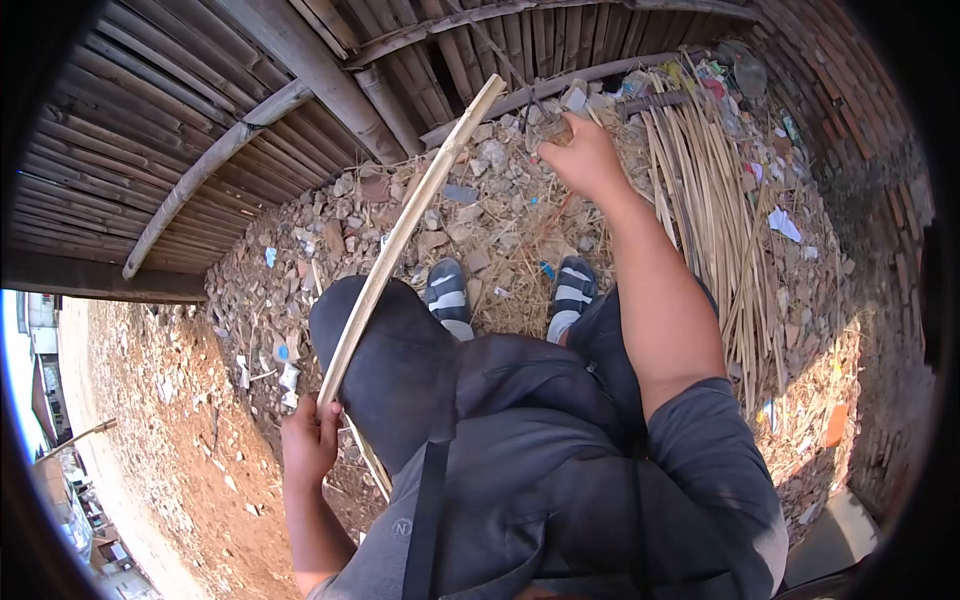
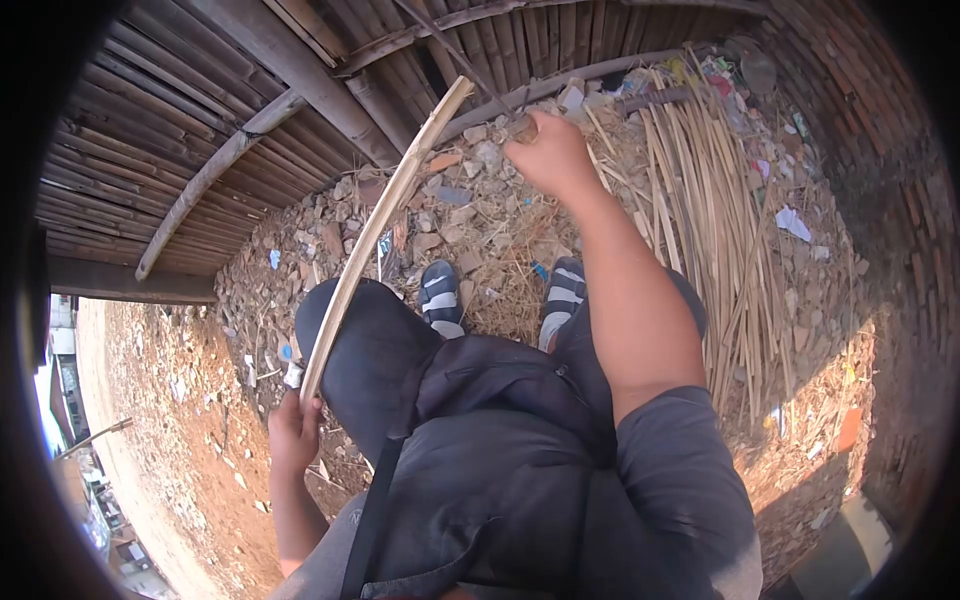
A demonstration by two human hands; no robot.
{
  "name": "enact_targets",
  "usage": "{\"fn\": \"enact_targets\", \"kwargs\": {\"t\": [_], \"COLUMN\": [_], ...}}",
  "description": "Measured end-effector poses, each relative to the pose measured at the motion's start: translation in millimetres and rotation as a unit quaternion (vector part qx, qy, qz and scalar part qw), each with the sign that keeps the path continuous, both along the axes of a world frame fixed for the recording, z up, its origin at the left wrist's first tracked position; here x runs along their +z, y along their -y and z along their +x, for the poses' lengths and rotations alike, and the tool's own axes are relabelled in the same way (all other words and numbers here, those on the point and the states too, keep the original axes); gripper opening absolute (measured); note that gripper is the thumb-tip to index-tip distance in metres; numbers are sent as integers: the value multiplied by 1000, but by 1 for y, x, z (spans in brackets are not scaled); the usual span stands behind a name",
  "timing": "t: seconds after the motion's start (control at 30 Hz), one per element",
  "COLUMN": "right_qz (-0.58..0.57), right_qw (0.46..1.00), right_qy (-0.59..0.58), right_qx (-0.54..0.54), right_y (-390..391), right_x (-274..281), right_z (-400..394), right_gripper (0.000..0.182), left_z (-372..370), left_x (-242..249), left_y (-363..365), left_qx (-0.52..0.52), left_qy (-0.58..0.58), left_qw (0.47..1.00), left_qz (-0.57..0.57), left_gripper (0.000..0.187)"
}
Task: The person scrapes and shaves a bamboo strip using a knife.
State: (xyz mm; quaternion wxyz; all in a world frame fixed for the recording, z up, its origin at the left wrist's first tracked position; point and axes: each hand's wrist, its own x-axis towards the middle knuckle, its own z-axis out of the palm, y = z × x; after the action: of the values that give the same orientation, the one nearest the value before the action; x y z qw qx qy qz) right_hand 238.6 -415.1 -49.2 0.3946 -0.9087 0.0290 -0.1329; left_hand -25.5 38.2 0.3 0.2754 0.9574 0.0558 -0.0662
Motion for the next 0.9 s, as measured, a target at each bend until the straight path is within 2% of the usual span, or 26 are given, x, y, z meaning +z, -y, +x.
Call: {"fn": "enact_targets", "kwargs": {"t": [0.1, 0.13, 0.23, 0.27, 0.37, 0.47, 0.57, 0.6, 0.7, 0.9], "right_qz": [4, -32, -87, -106, -139, -134, -176, -99, 35, -116], "right_qw": [996, 995, 978, 969, 964, 963, 942, 943, 955, 956], "right_qy": [-48, -27, -59, -85, -73, -67, -132, -170, -217, -149], "right_qx": [73, 96, 182, 206, 215, 222, 252, 270, 200, 225], "right_y": [-21, -29, -44, -48, -54, -70, -70, -63, -53, -66], "right_x": [25, 30, 38, 35, 16, 26, 29, 11, -3, 24], "right_z": [-20, -27, -40, -39, -40, -55, -50, -36, -19, -45], "right_gripper": [60, 57, 47, 37, 32, 31, 45, 44, 46, 41], "left_z": [0, -1, -2, -2, -1, 1, 2, 1, 4, 7], "left_x": [5, 5, 5, 3, 5, 5, -9, -15, -9, -6], "left_y": [8, 13, 21, 21, 21, 17, 12, 9, 11, 8], "left_qx": [14, 10, -4, -8, -22, -38, -49, -48, -50, -69], "left_qy": [-1, 5, 12, 9, -4, -20, -6, 5, 8, 12], "left_qw": [1000, 1000, 1000, 1000, 999, 998, 997, 996, 996, 994], "left_qz": [16, 11, 6, 11, 28, 40, 63, 69, 75, 78], "left_gripper": [27, 27, 29, 30, 35, 39, 42, 42, 43, 43]}}
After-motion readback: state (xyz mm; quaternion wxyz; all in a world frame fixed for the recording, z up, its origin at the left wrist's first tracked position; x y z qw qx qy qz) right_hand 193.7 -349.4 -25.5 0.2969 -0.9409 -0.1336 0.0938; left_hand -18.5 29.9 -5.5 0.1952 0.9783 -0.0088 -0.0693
